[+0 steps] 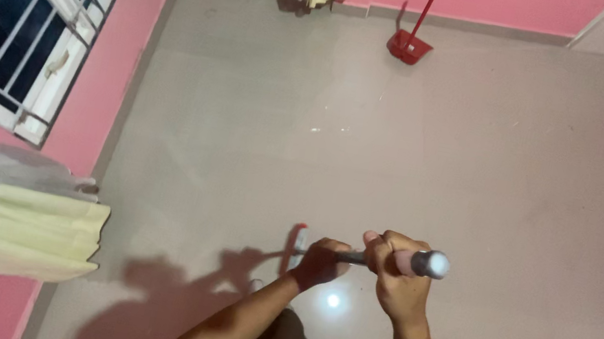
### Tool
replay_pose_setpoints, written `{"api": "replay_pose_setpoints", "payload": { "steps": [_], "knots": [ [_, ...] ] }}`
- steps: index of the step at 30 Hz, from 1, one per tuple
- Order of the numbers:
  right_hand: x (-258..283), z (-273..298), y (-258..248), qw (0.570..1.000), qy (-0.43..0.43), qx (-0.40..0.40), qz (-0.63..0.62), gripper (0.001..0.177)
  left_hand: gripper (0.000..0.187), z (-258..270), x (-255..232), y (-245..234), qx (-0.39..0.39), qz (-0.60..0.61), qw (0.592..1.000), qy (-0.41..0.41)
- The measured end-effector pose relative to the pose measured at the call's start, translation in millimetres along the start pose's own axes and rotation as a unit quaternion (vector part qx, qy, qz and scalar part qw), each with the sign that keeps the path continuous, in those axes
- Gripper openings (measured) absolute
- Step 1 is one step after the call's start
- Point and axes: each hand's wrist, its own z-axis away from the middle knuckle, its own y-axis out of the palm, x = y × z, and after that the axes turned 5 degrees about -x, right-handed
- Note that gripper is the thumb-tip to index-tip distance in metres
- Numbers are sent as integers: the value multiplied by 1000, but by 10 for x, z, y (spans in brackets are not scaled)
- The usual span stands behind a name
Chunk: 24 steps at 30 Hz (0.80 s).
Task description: The person uses a squeegee tool to sweep debris across the floor, moving items like a trash bag and cardboard boxes aside to reach different areas.
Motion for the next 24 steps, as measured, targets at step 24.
{"api": "replay_pose_setpoints", "payload": {
  "steps": [24],
  "knots": [
    [-339, -401, 488, 974, 186, -93, 84, 43, 18, 132, 1103, 301, 117, 119, 962, -216]
  ]
}}
